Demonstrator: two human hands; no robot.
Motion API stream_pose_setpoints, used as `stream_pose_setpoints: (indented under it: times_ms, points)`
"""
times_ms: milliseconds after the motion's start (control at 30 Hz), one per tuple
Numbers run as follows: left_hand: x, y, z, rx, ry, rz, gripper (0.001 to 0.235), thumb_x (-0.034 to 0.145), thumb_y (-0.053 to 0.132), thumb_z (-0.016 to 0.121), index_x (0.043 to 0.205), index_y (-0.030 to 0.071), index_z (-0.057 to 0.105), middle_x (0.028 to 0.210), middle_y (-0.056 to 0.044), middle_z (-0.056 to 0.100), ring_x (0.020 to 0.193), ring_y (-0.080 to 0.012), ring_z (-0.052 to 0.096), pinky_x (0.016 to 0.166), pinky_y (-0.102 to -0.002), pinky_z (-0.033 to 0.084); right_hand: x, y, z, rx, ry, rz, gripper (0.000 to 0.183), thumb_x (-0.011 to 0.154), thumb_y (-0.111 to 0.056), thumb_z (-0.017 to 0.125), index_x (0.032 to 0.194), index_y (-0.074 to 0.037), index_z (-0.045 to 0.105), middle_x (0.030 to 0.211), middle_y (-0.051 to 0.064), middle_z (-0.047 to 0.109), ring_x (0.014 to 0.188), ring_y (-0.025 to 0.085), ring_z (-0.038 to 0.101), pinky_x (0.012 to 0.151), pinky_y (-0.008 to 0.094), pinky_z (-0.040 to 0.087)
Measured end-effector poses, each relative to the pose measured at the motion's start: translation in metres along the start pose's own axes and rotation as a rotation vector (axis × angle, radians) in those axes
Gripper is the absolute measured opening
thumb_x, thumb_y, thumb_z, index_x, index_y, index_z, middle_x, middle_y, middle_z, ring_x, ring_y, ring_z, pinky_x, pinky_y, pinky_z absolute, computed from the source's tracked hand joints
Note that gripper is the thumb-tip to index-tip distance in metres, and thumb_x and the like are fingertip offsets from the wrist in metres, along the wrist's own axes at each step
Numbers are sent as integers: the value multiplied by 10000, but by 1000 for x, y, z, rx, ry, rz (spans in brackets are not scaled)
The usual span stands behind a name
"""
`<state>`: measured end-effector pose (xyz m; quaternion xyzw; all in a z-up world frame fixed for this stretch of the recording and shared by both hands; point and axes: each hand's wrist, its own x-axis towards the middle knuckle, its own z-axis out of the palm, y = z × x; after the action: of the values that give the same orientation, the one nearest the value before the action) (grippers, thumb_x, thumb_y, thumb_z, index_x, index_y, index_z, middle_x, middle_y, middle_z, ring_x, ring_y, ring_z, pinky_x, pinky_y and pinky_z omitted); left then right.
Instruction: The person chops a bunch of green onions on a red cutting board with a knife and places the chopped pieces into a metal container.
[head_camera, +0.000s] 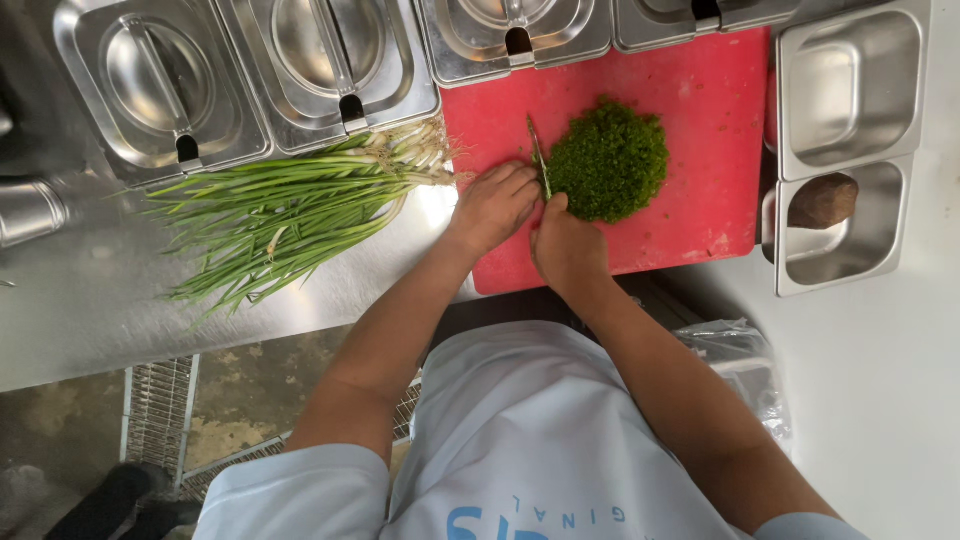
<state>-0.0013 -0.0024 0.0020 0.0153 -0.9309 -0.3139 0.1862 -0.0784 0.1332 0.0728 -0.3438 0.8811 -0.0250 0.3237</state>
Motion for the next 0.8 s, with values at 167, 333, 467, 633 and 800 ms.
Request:
stream_pose_setpoints:
  times_ms: [167, 333, 467, 633, 800]
  points:
    - [0, 3, -3, -14, 4, 9, 167, 860, 83, 721, 1013, 51, 662, 1158, -69, 656, 1131, -276, 632, 952, -400, 561, -19, 7, -3, -10, -13, -23, 304, 916, -220, 618, 1039, 27, 490, 781, 248, 713, 755, 417, 730, 686, 520, 583]
    - [5, 4, -7, -15, 37, -1, 182, 846, 82, 724, 1015, 55, 661, 1145, -68, 649, 1119, -282, 635, 934, -394, 562, 0, 0, -3, 61, -13, 29, 267, 983, -216, 574, 1068, 23, 492, 810, 246, 719, 770, 435, 727, 701, 532, 578]
    - [3, 8, -8, -13, 34, -3, 170, 861, 67, 725, 1016, 56, 658, 1137, -61, 647, 1105, -264, 638, 932, -386, 568, -16, 6, 0, 27, 15, -16, 279, 920, -212, 603, 1035, 20, 500, 798, 248, 716, 766, 419, 729, 693, 525, 581]
    - [5, 5, -9, 2, 30, 0, 207, 834, 68, 720, 1031, 52, 657, 1141, -77, 644, 1090, -270, 630, 914, -388, 564, 1, 6, 16, 47, 113, -47, 280, 927, -230, 610, 1001, 19, 503, 780, 240, 701, 709, 424, 719, 626, 520, 581]
    - [3, 9, 2, 36, -33, -19, 184, 854, 54, 710, 1029, 76, 655, 1175, -62, 657, 1112, -263, 639, 923, -385, 565, -2, 19, 15, 28, 132, -26, 274, 934, -238, 609, 1023, 0, 505, 712, 231, 691, 677, 425, 715, 629, 533, 579]
